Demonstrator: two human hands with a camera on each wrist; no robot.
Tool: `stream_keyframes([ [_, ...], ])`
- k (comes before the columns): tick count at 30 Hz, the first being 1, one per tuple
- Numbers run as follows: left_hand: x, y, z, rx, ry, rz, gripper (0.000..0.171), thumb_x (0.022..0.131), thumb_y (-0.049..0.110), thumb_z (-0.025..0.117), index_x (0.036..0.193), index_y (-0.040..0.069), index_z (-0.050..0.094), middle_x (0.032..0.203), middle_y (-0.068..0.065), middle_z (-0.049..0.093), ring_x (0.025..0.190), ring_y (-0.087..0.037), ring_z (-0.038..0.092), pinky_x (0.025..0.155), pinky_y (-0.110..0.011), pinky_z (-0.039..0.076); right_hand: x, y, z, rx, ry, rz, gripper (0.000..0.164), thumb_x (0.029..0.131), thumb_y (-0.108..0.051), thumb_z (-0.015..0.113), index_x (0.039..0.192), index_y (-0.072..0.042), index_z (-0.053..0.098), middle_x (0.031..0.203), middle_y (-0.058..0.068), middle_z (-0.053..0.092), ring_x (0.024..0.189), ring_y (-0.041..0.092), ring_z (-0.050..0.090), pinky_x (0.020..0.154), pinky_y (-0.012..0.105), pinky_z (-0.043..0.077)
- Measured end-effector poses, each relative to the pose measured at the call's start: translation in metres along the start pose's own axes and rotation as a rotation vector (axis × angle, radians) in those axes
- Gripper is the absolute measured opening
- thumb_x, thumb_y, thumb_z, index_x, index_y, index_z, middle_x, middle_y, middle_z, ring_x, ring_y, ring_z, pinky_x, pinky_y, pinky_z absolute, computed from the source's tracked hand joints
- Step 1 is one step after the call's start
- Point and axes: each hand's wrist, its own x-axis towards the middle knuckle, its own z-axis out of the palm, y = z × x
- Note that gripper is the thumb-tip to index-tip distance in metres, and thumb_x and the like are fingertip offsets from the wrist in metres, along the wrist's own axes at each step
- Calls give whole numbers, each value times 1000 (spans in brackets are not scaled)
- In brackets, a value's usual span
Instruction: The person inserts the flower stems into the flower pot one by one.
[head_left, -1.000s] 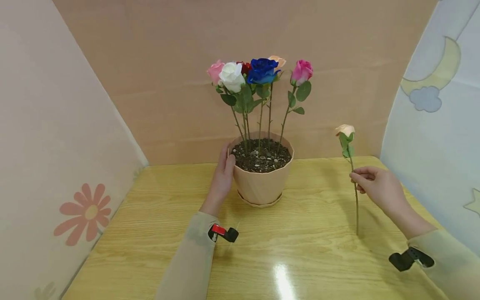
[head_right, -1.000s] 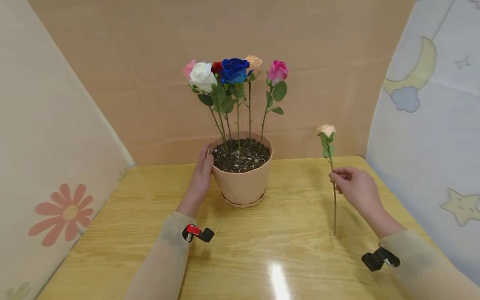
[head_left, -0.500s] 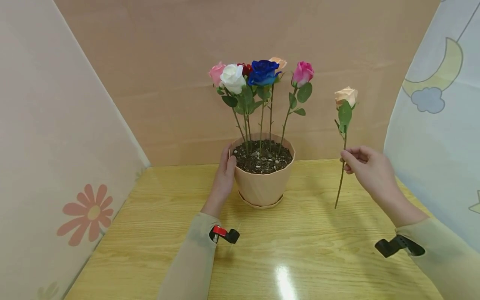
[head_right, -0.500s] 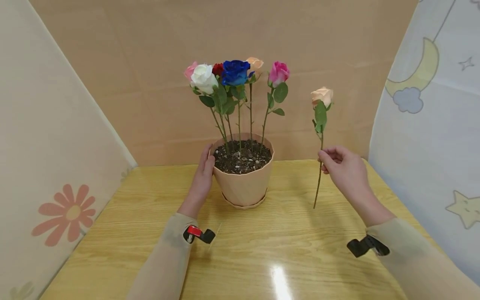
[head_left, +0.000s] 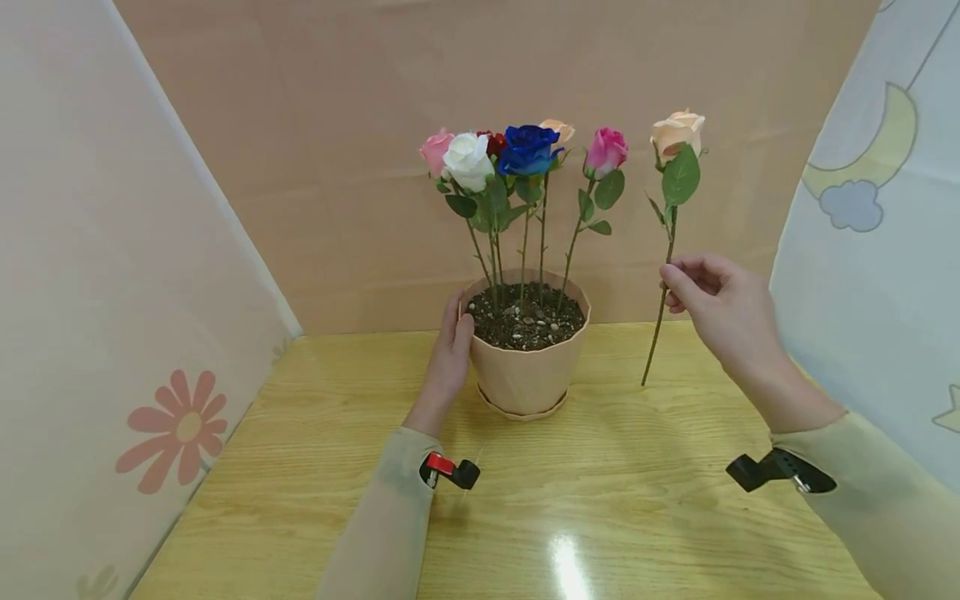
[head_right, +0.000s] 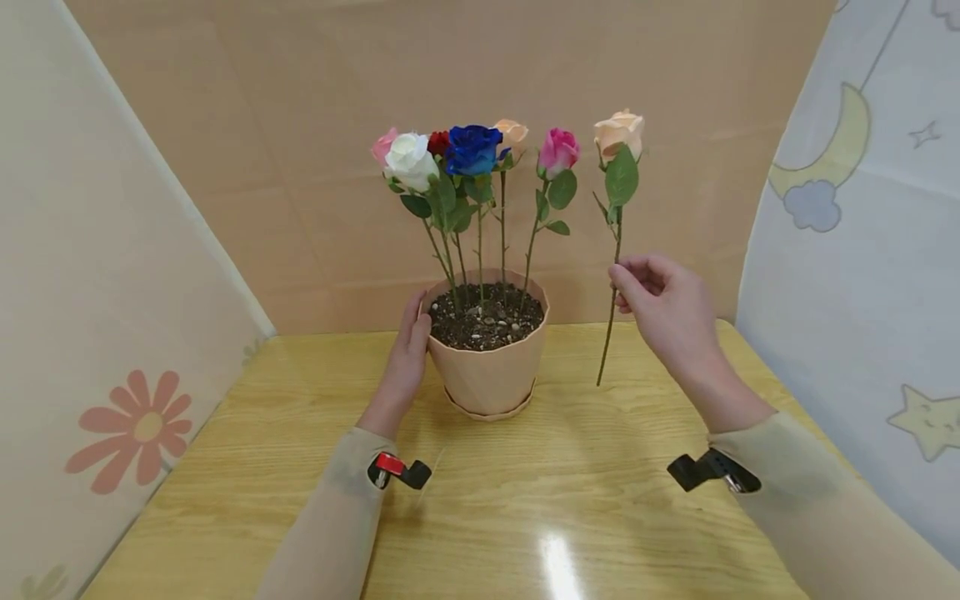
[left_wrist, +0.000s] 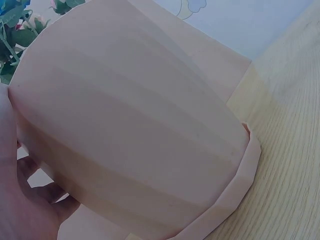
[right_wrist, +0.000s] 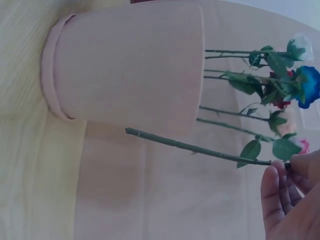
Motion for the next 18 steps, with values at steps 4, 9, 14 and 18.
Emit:
stream_keyframes([
  [4, -1, -1, 0, -9, 0, 7, 64, 121, 48, 35, 179, 28, 17, 183, -8, 20, 165, -36, 24, 131, -60, 25, 6, -14, 6, 45, 25, -52, 28, 110, -28, 73, 119, -2, 75, 95, -10, 75, 80, 9, 70, 75, 16, 58],
  [9, -1, 0, -1, 5, 4, 3, 63, 121, 49, 34, 179, 30, 18, 182, -7, 21, 165, -36, 26, 130, -60, 26, 17, -32, 13, 95, 48, -76, 25, 109, -28, 74, 117, -4, 77, 95, -4, 76, 79, 10, 70, 76, 17, 59],
  [14, -1, 1, -1, 8, -1, -6, 63, 120, 50, 34, 179, 31, 17, 182, -7, 21, 165, -37, 27, 130, -61, 26, 24, -49, 18, 130, 54, -76, 25, 109, -30, 74, 117, -7, 77, 98, -1, 76, 82, 13, 70, 78, 18, 59],
  [18, -1, 1, -1, 5, -5, -9, 64, 120, 50, 34, 179, 30, 17, 182, -8, 22, 165, -36, 25, 130, -61, 25, 29, -60, 23, 175, 60, -80, 23, 108, -29, 75, 116, -7, 77, 99, 1, 76, 82, 14, 70, 78, 19, 60],
])
